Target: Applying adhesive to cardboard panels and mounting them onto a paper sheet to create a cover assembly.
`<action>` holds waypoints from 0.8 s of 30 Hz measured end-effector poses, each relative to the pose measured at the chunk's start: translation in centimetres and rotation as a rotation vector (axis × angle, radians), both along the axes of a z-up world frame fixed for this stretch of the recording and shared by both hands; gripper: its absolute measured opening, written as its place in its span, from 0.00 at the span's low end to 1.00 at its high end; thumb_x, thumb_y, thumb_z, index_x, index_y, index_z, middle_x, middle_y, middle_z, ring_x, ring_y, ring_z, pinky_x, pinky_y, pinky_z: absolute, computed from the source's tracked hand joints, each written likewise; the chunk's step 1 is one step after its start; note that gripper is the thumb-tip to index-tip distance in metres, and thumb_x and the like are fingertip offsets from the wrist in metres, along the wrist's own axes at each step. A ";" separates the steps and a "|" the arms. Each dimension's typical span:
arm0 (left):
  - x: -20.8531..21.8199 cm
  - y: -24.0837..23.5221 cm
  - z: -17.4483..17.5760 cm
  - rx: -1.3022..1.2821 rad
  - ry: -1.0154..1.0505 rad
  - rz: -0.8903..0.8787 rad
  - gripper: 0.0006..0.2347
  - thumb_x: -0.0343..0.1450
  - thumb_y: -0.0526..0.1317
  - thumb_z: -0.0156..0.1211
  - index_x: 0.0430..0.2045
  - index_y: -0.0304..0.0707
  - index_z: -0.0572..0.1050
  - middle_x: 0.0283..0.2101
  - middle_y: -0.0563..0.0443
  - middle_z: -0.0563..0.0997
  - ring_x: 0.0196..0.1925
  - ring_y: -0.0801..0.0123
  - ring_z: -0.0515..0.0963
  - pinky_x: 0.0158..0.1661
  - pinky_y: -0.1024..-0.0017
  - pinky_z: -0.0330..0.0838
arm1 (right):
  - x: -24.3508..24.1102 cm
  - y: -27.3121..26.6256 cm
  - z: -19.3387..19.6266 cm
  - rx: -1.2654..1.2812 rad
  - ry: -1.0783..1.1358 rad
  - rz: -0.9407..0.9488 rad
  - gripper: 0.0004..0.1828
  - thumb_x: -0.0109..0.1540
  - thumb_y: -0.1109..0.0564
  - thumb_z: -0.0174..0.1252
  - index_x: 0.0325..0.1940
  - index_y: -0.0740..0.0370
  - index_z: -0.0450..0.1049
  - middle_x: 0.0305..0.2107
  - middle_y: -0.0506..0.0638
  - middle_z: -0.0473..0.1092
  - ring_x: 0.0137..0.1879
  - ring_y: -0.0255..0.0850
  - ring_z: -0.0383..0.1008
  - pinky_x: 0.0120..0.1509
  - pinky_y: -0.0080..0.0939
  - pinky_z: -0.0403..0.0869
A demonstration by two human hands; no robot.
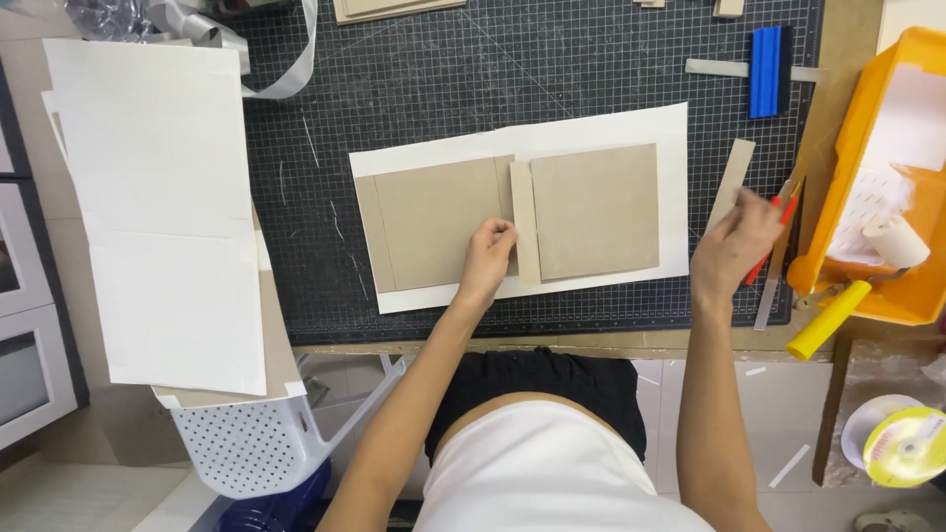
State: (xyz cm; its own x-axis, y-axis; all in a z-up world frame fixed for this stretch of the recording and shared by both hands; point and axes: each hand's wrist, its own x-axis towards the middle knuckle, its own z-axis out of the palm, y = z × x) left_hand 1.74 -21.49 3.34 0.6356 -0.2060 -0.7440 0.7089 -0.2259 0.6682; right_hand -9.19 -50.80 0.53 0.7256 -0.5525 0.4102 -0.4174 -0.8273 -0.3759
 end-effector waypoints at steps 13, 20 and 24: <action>-2.3 -0.5 -2.6 0.025 -0.266 -0.135 0.06 0.74 0.38 0.52 0.39 0.37 0.74 0.35 0.41 0.84 0.35 0.65 0.81 0.38 0.66 0.75 | 2.1 2.7 3.5 0.819 0.223 -0.128 0.18 0.62 0.70 0.46 0.51 0.65 0.77 0.30 0.52 0.76 0.36 0.38 0.73 0.41 0.37 0.68; -3.1 -2.9 -1.6 -0.108 -0.292 -0.130 0.07 0.74 0.38 0.55 0.42 0.36 0.75 0.45 0.37 0.82 0.49 0.54 0.82 0.49 0.60 0.74 | 0.7 -1.1 1.8 0.612 0.148 -0.107 0.16 0.63 0.69 0.49 0.53 0.70 0.75 0.34 0.60 0.75 0.38 0.45 0.72 0.41 0.39 0.67; -3.9 -3.6 -1.9 -0.281 -0.191 0.004 0.06 0.75 0.39 0.56 0.41 0.39 0.76 0.46 0.47 0.81 0.50 0.68 0.77 0.52 0.67 0.72 | 2.5 7.2 8.2 0.912 0.110 0.041 0.13 0.69 0.66 0.45 0.53 0.71 0.74 0.41 0.67 0.70 0.48 0.58 0.70 0.54 0.52 0.68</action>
